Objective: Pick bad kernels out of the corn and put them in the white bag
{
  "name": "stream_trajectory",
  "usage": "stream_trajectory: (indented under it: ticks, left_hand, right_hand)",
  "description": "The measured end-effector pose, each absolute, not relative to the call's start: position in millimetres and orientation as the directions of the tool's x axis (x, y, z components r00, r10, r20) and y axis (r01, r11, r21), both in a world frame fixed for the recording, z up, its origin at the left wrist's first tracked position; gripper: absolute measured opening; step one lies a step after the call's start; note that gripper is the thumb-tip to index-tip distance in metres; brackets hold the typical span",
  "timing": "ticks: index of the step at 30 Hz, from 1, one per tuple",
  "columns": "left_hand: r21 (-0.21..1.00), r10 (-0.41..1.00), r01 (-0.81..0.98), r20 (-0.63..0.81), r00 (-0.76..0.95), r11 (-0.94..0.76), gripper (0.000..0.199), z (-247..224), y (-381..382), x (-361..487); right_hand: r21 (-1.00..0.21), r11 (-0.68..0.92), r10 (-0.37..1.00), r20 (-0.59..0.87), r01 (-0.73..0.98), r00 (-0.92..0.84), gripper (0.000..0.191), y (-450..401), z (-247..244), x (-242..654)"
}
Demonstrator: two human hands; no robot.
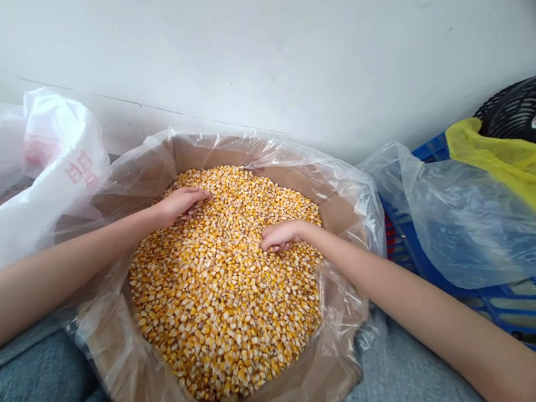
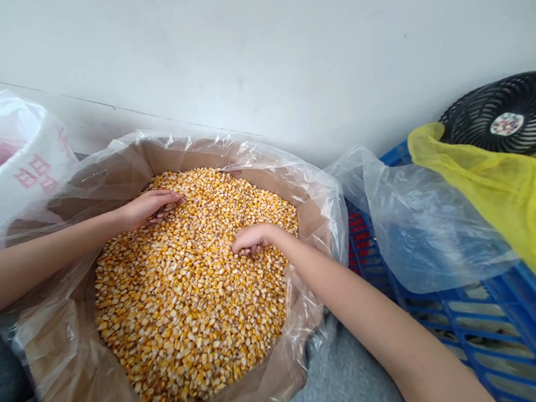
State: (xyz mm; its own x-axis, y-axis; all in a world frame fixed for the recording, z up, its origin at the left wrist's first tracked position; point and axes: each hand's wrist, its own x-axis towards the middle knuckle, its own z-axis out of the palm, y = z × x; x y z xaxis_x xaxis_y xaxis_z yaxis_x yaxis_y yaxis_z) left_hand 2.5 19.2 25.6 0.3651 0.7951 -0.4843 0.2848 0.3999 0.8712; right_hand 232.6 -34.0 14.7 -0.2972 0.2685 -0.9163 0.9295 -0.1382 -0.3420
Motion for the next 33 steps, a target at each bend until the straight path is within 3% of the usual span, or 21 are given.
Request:
stream_trajectory:
  ticks: [4,6,8,11,12,14,21,28,29,31,33]
  left_hand:
    - [0.866,0.798,0.291,-0.492,0.346,0.407,0.022,28,18,3]
    - [0.864,0.797,0.288,-0.495,0.346,0.412,0.021,28,18,3]
    - [0.863,0.794,0.285,-0.499,0.348,0.418,0.021,28,18,3]
    - [0.860,0.795,0.287,-0.503,0.341,0.421,0.020,28,18,4]
    - [0.861,0.796,0.286,-0.502,0.339,0.421,0.020,28,18,4]
    - [0.863,0.796,0.278,-0.499,0.343,0.421,0.020,27,18,4]
    - [0.858,0.784,0.292,-0.507,0.356,0.423,0.021,28,16,3]
    - [0.860,0.788,0.289,-0.504,0.354,0.420,0.024,25,19,1]
    - [0.860,0.788,0.287,-0.505,0.353,0.422,0.024,25,19,1]
    - [0.858,0.787,0.283,-0.509,0.350,0.429,0.023,25,19,2]
    - [0.855,0.787,0.287,-0.513,0.344,0.432,0.023,26,19,3]
  right_hand:
    - [-0.725,-0.241,0.522,-0.657,0.645,-0.544,0.016,-28,32,223]
    - [-0.752,-0.162,0.635,-0.576,0.639,-0.515,0.026,-22,36,228]
    - [-0.579,-0.032,0.697,-0.597,0.815,-0.397,0.028,-16,35,239]
    - [-0.112,0.081,0.696,-0.705,0.990,-0.136,0.018,-11,25,255]
    - [-0.023,0.090,0.668,-0.740,0.996,-0.077,0.014,-11,21,258]
    - [0.005,0.074,0.583,-0.811,0.997,-0.039,0.009,-13,13,260]
    - [-0.114,-0.121,0.249,-0.965,0.986,-0.081,0.024,-24,-3,258]
    - [-0.183,-0.224,0.078,-0.982,0.957,-0.169,0.027,-33,5,247]
    - [-0.231,-0.247,0.072,-0.973,0.941,-0.220,0.027,-33,9,242]
    - [-0.437,-0.353,0.143,-0.899,0.828,-0.414,0.025,-33,18,232]
    - [-0.672,-0.436,0.345,-0.739,0.598,-0.578,0.015,-29,26,225]
